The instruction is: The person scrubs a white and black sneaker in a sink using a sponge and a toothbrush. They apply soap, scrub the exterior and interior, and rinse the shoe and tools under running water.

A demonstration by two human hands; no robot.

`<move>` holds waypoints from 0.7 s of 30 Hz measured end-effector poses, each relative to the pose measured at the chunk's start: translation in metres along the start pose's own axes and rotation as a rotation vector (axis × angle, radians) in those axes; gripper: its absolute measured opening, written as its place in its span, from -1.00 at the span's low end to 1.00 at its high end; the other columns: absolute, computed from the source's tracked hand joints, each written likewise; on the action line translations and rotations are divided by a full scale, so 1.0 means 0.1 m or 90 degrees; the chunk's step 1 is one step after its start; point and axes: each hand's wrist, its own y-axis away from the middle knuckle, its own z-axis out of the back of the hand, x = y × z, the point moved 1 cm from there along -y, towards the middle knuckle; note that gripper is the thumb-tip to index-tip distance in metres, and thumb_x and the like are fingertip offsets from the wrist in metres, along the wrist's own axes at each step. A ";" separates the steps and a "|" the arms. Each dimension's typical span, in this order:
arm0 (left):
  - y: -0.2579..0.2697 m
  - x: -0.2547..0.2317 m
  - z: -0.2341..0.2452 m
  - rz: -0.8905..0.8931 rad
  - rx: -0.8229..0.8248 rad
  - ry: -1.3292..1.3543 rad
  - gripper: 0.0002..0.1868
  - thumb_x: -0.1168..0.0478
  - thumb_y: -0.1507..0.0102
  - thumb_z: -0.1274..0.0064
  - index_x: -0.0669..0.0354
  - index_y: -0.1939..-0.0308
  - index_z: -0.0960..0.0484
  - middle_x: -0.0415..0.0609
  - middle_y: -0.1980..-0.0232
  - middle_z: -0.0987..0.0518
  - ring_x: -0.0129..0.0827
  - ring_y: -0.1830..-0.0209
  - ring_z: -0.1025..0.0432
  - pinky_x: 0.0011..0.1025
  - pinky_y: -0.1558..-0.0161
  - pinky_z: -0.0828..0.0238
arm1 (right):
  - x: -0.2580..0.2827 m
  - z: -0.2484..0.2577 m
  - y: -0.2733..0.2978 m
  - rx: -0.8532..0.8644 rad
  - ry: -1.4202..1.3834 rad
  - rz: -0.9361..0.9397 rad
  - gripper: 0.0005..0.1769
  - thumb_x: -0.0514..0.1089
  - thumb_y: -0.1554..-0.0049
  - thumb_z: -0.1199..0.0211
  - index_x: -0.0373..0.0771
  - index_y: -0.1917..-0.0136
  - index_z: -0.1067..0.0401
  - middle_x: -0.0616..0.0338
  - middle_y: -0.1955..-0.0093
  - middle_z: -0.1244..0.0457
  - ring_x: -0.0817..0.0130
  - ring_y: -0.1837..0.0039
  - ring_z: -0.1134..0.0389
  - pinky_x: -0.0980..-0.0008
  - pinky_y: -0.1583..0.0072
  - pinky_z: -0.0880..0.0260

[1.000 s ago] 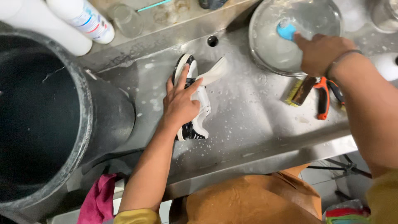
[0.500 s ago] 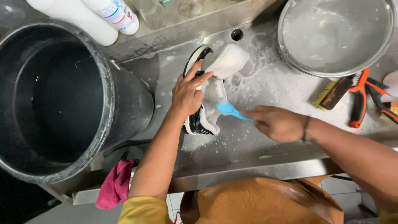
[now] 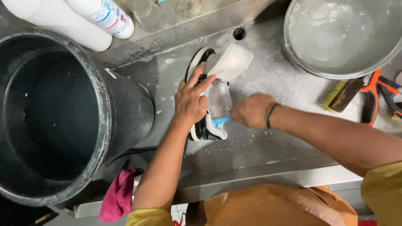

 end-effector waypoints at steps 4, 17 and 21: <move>0.09 -0.05 -0.06 0.000 0.014 -0.019 -0.27 0.26 0.01 0.32 -0.39 -0.23 -0.47 -0.43 -0.48 -0.12 0.19 0.08 -0.37 -0.08 0.02 -0.45 | -0.11 0.31 0.03 -0.028 0.044 -0.147 -0.53 0.32 -0.12 0.20 0.25 0.00 -0.50 0.30 0.10 -0.41 0.23 -0.01 -0.43 0.19 -0.10 -0.42; -0.05 -0.03 -0.07 0.011 0.013 -0.026 -0.26 0.28 0.04 0.33 -0.30 -0.21 -0.50 -0.48 -0.46 -0.15 0.15 0.03 -0.35 -0.01 0.14 -0.51 | -0.24 0.12 -0.13 -0.059 -0.043 -0.080 -0.69 0.22 -0.13 0.10 0.25 0.08 -0.46 0.42 0.07 -0.39 0.26 -0.07 -0.40 0.22 -0.10 -0.39; -0.05 -0.03 -0.07 0.007 0.015 -0.011 -0.26 0.26 0.05 0.35 -0.27 -0.22 -0.49 -0.46 -0.46 -0.15 0.09 -0.01 -0.33 -0.07 0.06 -0.48 | 0.05 -0.19 -0.22 -0.225 0.085 -0.055 -0.63 0.24 -0.14 0.06 0.11 0.23 -0.48 0.38 0.21 -0.40 0.24 0.10 -0.44 0.10 0.04 -0.46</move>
